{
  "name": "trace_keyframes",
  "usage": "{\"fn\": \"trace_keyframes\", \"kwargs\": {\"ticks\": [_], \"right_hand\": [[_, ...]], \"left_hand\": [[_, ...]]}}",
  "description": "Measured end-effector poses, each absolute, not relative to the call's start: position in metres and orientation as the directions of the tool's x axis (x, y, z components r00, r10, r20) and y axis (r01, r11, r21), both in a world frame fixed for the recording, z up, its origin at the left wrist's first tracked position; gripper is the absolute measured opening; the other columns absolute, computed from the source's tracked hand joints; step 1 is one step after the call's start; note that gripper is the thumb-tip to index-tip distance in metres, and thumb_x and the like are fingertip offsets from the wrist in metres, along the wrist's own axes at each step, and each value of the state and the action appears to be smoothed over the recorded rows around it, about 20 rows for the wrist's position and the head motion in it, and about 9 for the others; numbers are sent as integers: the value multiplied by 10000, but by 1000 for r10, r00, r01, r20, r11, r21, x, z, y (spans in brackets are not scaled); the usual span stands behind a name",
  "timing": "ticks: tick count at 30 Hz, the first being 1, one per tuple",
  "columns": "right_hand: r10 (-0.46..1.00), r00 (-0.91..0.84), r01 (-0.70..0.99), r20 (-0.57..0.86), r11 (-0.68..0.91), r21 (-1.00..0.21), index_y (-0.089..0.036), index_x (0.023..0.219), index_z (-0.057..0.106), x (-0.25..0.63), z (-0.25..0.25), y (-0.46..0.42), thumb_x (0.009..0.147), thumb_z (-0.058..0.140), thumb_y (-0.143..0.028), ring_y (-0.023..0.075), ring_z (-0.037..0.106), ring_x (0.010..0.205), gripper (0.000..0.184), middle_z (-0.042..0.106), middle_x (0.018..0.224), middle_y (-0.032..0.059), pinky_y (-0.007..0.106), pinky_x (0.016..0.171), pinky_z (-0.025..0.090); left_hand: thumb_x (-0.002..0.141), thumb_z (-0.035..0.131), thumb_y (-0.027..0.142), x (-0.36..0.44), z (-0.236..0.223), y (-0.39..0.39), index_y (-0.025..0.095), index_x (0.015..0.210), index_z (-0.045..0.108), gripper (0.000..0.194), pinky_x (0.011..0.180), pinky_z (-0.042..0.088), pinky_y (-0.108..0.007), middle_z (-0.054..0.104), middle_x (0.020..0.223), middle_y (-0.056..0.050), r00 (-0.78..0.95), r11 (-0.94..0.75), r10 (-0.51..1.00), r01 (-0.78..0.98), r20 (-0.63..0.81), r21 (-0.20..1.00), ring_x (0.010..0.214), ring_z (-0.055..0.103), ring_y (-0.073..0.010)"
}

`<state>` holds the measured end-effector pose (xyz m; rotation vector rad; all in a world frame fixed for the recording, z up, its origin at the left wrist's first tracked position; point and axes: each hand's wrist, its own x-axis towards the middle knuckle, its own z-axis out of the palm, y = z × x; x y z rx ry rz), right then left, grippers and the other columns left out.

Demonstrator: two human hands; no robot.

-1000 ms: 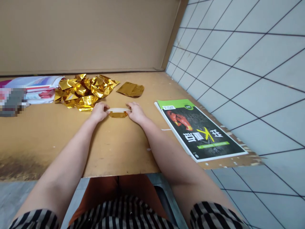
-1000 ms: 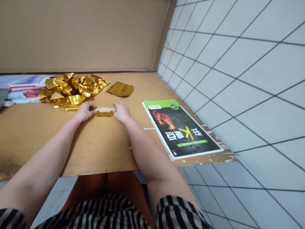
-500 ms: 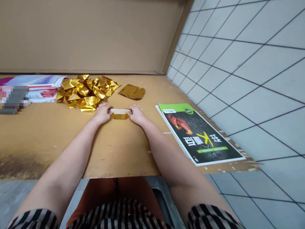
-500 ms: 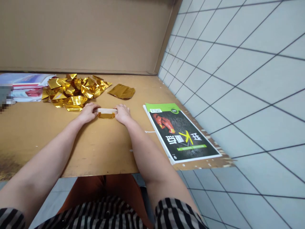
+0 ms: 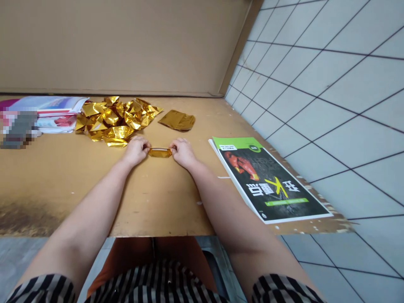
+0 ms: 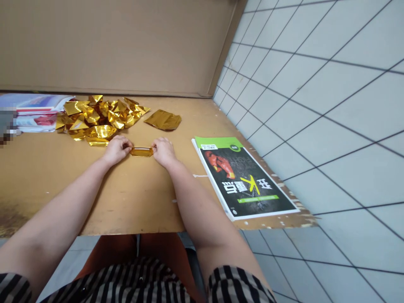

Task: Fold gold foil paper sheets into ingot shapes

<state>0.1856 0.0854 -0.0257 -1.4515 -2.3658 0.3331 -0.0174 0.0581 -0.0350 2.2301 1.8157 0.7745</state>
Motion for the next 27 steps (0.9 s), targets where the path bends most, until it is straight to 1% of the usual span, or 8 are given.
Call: {"fn": "trace_keyframes", "kwargs": {"ticks": [4,9,13,15,17,19,22,27], "right_hand": [[864,-475,804,167,503,-318,-191,933,703,189,-23,82,835,476,-93,245,568,987,266,658,996,101,379,896,432],[819,-559,767,128,570,-294,-203,955,719,197,-16,79,860,448,-82,212,599,946,312,662,973,77,330,870,444],[809,-583,773,83,582,-252,-183,997,729,199,-8,75,877,428,-84,212,603,968,339,666,1000,92,319,875,442],[806,-588,778,68,587,-223,-172,1005,732,198,-6,73,883,420,-86,215,601,974,346,667,1004,103,321,874,437],[803,-592,782,61,592,-194,-159,1001,734,196,-5,72,886,415,-87,221,599,978,347,667,1002,114,325,874,430],[802,-595,786,55,594,-170,-151,995,736,194,-4,71,885,414,-86,226,600,980,346,668,1001,121,325,866,425],[802,-595,790,46,595,-149,-160,995,736,193,-3,70,879,416,-86,230,602,985,348,671,1004,119,329,860,422],[839,-537,824,89,544,-156,-136,1058,719,187,-5,66,879,419,-117,269,569,1072,350,671,1070,156,389,924,412]], "left_hand": [[737,542,114,-18,-35,55,216,767,679,173,880,510,-385,679,841,-55,207,-310,929,888,307,339,919,606,-251],[740,518,139,-20,-34,53,202,833,705,219,875,523,-380,684,897,-74,280,-350,920,902,276,251,928,623,-261],[827,500,238,-12,-32,48,172,925,713,243,910,518,-388,696,984,-111,305,-353,925,911,227,212,993,634,-278],[887,471,318,-3,-34,45,159,1059,697,325,988,484,-396,688,1122,-132,355,-395,914,889,195,232,1091,622,-280],[930,437,393,7,-37,41,142,1264,609,452,1103,391,-406,588,1364,-156,413,-439,898,860,148,260,1294,519,-283],[950,404,469,16,-41,39,140,1413,479,573,1169,293,-437,448,1515,-156,448,-451,891,849,75,275,1426,374,-287],[954,362,555,25,-43,36,124,1495,356,692,1197,221,-456,325,1583,-167,475,-460,880,843,15,281,1484,260,-291],[954,335,593,26,-39,34,101,1520,299,751,1211,171,-425,263,1603,-174,482,-457,876,843,-21,285,1502,205,-281]]}}
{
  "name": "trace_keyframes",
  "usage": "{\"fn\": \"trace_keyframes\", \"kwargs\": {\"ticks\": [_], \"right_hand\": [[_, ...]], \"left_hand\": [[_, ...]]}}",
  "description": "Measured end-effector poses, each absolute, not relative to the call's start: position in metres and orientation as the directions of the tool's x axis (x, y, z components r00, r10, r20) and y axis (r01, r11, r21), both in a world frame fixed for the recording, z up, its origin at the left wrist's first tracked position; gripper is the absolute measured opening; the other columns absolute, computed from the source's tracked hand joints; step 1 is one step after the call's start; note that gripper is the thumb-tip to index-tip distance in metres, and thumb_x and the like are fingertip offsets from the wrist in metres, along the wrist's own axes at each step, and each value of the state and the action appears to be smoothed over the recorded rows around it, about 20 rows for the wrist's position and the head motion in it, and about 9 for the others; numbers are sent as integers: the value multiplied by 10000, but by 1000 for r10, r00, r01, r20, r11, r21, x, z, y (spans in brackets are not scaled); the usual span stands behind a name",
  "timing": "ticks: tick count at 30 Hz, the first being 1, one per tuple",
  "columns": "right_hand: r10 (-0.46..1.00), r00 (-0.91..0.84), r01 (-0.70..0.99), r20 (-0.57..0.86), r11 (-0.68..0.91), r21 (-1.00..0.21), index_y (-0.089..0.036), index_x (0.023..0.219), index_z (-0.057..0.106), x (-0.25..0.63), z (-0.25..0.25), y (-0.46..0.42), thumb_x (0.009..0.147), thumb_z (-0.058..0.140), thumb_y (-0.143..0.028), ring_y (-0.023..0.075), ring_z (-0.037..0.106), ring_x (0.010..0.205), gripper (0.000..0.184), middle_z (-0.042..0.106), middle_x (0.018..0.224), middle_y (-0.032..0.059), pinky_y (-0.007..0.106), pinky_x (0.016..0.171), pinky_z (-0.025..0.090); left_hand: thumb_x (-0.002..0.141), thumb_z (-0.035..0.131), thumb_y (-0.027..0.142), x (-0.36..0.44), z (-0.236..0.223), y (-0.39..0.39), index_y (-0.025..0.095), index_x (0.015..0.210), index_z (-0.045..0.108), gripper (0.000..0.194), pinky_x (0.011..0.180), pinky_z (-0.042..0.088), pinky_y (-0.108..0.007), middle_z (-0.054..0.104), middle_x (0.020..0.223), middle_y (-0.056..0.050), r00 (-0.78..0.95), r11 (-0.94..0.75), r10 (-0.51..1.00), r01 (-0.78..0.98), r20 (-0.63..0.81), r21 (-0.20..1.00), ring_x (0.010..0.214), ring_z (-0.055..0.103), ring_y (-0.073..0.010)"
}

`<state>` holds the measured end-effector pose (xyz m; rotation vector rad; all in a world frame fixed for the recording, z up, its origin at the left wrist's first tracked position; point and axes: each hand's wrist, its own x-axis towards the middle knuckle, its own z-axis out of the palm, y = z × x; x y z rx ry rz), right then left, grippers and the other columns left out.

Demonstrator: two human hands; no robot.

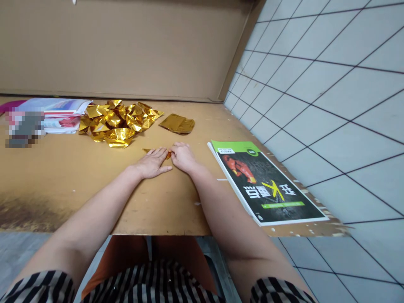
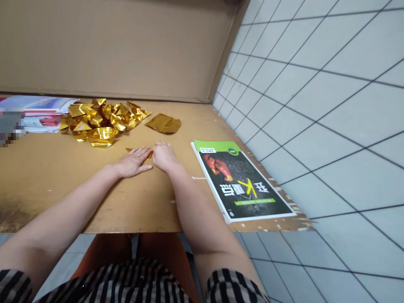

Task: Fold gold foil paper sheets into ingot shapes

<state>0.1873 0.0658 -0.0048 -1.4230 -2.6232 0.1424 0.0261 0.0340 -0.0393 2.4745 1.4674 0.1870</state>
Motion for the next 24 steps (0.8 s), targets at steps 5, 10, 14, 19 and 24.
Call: {"fn": "trace_keyframes", "kwargs": {"ticks": [5,10,14,19,24], "right_hand": [[827,-530,762,186,561,-324,-97,1250,622,173,-14,62,952,355,-223,258,553,1165,419,647,1237,174,410,1025,404],[762,-639,655,107,612,-443,-92,1436,463,163,-28,57,995,306,-479,279,368,1423,608,443,1515,193,468,1157,294],[772,-635,664,18,558,-498,-63,1511,342,164,-34,57,972,234,-612,279,168,1513,777,252,1615,187,470,1220,172],[780,-626,656,6,531,-536,-84,1545,272,165,-38,61,894,137,-765,297,122,1520,952,221,1629,162,492,1229,123],[796,-604,693,-31,506,-513,-42,1551,223,162,-35,56,860,86,-799,301,133,1518,1034,215,1627,175,475,1234,104]], "left_hand": [[950,380,545,25,-42,35,120,1522,298,717,1203,187,-459,275,1600,-174,482,-456,876,836,-13,304,1497,221,-286],[930,448,506,25,-44,35,213,1489,388,634,1210,173,-470,356,1579,-117,512,-496,858,810,36,313,1470,291,-276],[926,446,517,25,-38,32,206,1502,367,660,1210,182,-473,302,1604,-120,504,-481,864,817,13,318,1471,284,-281],[924,399,574,27,-33,28,199,1542,277,733,1214,183,-467,245,1626,-108,487,-459,873,837,-23,298,1494,227,-284],[877,397,656,21,-35,26,130,1557,208,880,1213,191,-459,214,1628,-145,407,-379,912,880,-43,287,1504,188,-307]]}}
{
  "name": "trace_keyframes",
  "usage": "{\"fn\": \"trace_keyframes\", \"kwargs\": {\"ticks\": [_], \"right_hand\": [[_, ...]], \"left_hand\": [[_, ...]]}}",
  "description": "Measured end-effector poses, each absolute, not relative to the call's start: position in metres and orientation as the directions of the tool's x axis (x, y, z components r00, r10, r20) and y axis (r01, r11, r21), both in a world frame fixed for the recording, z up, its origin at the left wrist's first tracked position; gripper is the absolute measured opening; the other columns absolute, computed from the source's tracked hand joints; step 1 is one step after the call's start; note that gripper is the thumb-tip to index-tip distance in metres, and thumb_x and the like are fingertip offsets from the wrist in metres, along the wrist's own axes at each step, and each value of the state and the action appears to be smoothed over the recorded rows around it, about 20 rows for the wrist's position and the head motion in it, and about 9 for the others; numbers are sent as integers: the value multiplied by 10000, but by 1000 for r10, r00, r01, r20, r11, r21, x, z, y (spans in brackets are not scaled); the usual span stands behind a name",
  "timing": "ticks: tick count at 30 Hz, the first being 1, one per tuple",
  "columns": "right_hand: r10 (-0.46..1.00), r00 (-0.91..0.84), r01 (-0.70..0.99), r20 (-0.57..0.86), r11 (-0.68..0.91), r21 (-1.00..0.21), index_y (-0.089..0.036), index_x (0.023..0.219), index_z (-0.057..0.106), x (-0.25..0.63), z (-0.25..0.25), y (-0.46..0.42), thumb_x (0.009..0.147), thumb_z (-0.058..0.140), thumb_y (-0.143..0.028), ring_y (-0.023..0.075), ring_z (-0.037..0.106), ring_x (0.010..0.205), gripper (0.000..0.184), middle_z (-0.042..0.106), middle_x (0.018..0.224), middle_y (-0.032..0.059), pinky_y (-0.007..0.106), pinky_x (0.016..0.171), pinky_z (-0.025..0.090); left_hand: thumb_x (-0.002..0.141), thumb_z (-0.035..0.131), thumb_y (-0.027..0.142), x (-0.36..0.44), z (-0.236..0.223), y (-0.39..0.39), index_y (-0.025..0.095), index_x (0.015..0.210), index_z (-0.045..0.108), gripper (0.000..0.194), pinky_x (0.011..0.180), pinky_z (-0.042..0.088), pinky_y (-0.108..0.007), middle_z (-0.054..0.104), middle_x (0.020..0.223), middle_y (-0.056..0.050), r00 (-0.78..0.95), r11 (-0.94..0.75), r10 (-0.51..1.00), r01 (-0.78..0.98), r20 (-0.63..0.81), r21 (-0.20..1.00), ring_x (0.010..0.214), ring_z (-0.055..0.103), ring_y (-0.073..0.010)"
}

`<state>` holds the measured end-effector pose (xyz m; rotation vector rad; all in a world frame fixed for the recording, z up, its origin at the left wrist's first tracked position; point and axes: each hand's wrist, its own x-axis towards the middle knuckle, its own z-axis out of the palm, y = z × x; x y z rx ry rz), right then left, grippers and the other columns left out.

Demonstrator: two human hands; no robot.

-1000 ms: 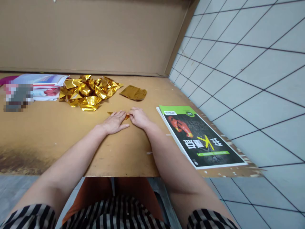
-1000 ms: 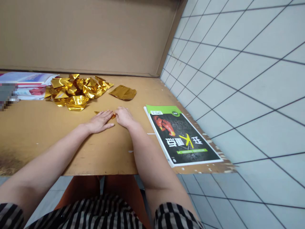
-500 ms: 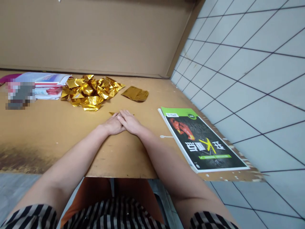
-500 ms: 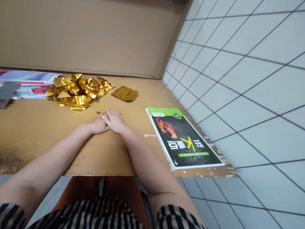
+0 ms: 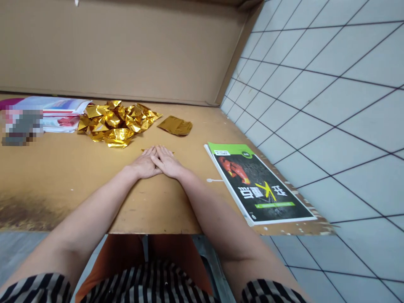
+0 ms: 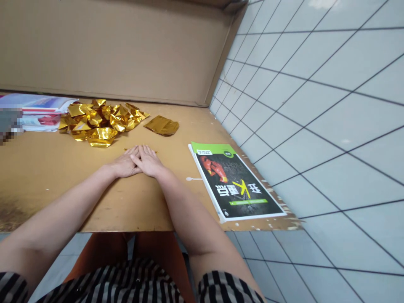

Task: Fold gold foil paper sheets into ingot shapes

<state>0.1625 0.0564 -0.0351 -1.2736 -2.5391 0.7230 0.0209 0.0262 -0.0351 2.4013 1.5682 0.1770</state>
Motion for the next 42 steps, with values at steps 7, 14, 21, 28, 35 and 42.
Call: {"fn": "trace_keyframes", "kwargs": {"ticks": [7,14,21,28,35,42], "right_hand": [[790,-609,734,-74,526,-430,-31,1537,261,160,-27,51,892,66,-749,283,123,1521,985,185,1631,181,446,1232,102],[782,-612,761,-116,542,-357,-24,1545,225,162,-22,49,934,87,-675,271,100,1524,903,159,1634,184,435,1230,94],[789,-605,775,-109,551,-311,-56,1543,259,174,-25,49,949,105,-647,264,116,1522,852,178,1633,167,441,1226,123],[817,-568,805,-96,529,-268,-91,1549,262,189,-28,49,947,144,-644,277,152,1516,826,212,1631,145,445,1223,148],[832,-549,818,-80,515,-257,-124,1554,260,197,-33,52,944,161,-646,273,147,1517,809,218,1635,126,448,1223,148],[827,-559,806,-57,526,-271,-123,1545,281,197,-31,50,957,232,-587,274,168,1513,750,240,1626,134,461,1220,162]], "left_hand": [[857,344,711,3,-39,22,65,1538,237,944,1212,188,-446,216,1616,-182,367,-347,930,902,-31,258,1504,185,-314],[842,330,753,0,-38,22,33,1535,231,1004,1214,174,-434,187,1620,-189,335,-312,940,920,-59,239,1508,167,-320],[825,301,789,-2,-44,25,65,1527,274,1009,1206,194,-434,216,1616,-178,331,-314,943,919,-33,238,1502,189,-325],[816,267,811,-7,-40,22,83,1533,272,1021,1213,183,-428,217,1619,-154,327,-308,944,920,-42,243,1503,189,-318],[810,259,825,-8,-36,20,74,1539,249,1047,1222,161,-426,171,1624,-160,308,-282,948,928,-75,243,1510,154,-309],[865,269,766,-7,-37,20,68,1523,288,959,1219,182,-436,230,1606,-179,301,-282,953,929,-43,239,1501,194,-305]]}}
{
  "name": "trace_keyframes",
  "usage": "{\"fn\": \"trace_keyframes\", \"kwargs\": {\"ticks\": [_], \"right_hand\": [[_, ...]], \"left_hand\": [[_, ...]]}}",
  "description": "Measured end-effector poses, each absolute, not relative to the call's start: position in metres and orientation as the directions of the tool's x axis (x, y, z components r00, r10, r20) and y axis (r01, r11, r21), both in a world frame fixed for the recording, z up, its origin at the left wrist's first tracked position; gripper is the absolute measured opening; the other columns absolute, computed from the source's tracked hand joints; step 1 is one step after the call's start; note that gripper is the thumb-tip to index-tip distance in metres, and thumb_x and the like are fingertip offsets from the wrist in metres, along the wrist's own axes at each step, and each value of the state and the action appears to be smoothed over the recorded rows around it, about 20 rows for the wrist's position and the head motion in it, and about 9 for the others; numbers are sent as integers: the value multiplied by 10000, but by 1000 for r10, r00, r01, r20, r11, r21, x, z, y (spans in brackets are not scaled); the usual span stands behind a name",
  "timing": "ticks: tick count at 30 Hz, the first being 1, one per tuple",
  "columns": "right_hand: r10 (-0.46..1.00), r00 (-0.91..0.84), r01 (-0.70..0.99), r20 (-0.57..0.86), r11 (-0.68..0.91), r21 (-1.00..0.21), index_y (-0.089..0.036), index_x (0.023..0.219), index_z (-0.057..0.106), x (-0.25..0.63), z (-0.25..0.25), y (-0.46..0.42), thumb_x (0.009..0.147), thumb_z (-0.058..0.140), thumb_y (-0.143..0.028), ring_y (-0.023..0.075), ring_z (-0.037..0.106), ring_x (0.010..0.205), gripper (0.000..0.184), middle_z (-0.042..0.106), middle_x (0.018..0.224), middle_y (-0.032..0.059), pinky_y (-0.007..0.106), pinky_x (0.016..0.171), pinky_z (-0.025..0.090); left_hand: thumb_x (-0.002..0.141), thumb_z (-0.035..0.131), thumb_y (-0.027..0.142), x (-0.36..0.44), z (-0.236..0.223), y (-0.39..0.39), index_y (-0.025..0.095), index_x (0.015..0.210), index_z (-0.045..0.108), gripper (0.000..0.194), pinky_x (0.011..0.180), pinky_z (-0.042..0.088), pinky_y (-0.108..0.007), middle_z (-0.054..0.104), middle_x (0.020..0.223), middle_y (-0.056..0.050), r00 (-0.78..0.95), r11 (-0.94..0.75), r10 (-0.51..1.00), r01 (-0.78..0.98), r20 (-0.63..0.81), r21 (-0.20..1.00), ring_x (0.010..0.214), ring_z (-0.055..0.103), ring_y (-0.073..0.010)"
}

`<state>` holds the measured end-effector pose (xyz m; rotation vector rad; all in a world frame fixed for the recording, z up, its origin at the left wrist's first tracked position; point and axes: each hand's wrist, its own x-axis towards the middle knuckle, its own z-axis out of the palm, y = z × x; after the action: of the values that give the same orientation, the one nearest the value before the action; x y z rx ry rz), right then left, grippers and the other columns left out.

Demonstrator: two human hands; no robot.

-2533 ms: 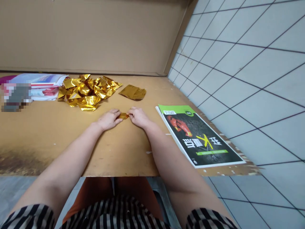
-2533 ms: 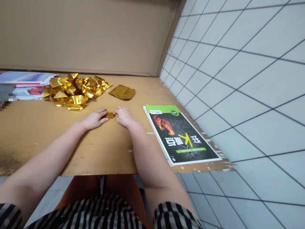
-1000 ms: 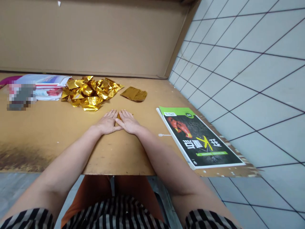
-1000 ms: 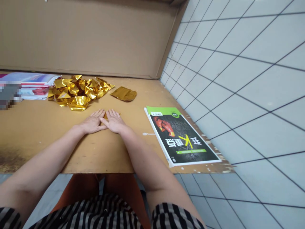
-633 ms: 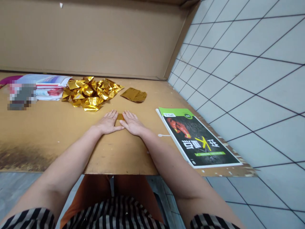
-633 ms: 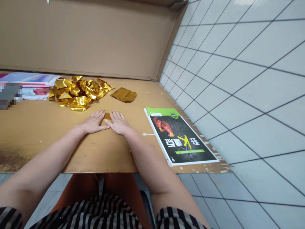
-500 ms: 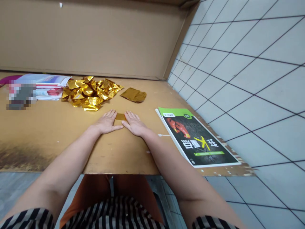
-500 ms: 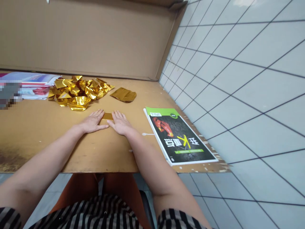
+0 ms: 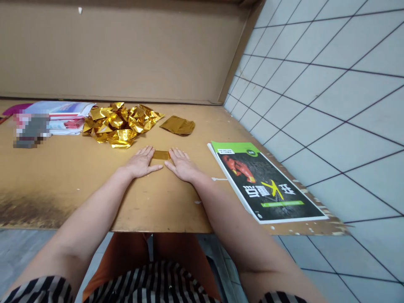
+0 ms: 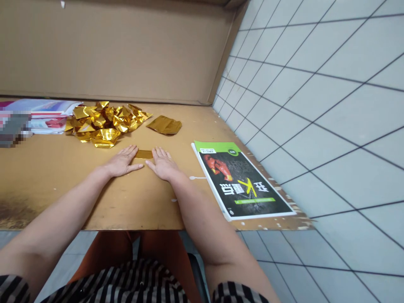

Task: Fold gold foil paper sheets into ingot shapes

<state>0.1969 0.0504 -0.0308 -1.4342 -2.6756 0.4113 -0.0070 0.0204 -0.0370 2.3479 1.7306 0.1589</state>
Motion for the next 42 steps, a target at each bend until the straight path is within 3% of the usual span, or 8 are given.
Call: {"fn": "trace_keyframes", "kwargs": {"ticks": [6,10,16,19,22,27,32,42], "right_hand": [[835,-545,812,-76,504,-294,-60,1534,287,196,-27,48,970,254,-564,277,161,1515,757,231,1621,175,427,1225,147],[829,-557,796,-44,518,-315,-110,1528,325,198,-30,51,982,211,-572,268,192,1509,724,267,1615,155,448,1219,165],[845,-534,806,14,514,-295,-131,1425,501,197,-26,53,1013,277,-433,259,355,1444,558,440,1531,153,429,1183,260],[861,-504,816,64,499,-293,-179,1255,657,195,-22,56,1009,321,-335,242,519,1306,444,609,1373,117,395,1113,363],[889,-446,836,106,455,-306,-218,1056,735,193,-24,63,977,398,-276,242,594,1165,351,694,1196,92,392,1015,436],[898,-401,827,180,440,-350,-200,961,712,193,-32,80,868,553,-216,253,565,1074,185,673,1068,95,407,940,442],[886,-441,803,140,460,-379,-221,910,677,201,-31,91,832,590,-257,270,546,1017,123,662,998,81,448,901,423],[877,-473,807,83,469,-358,-213,870,619,204,-25,76,817,584,-209,251,572,953,63,680,933,72,395,856,422]], "left_hand": [[938,275,650,-14,-42,26,100,1468,409,775,1204,245,-419,354,1567,-160,254,-256,966,935,42,244,1471,297,-277],[995,275,480,-15,-40,28,123,1379,528,582,1180,299,-388,476,1500,-135,228,-247,968,941,103,233,1414,406,-246],[981,362,364,-11,-34,36,207,1035,729,403,994,487,-338,714,1142,-82,214,-254,955,948,204,193,1132,632,-238],[928,461,321,-12,-36,43,210,906,756,315,953,507,-358,725,1057,-81,200,-257,947,941,250,222,1041,645,-252],[868,541,285,-16,-42,51,216,866,761,231,958,503,-395,720,1030,-74,154,-256,937,913,312,317,1023,622,-263],[798,628,284,-21,-51,59,223,854,743,141,905,512,-426,674,914,-60,63,-217,942,864,329,455,980,581,-267],[776,667,269,-21,-49,63,218,815,706,75,885,500,-419,608,843,-46,72,-214,952,853,298,476,956,554,-262],[757,663,213,-21,-38,57,214,758,633,30,856,493,-387,623,840,-29,173,-281,952,821,252,498,898,574,-228]]}}
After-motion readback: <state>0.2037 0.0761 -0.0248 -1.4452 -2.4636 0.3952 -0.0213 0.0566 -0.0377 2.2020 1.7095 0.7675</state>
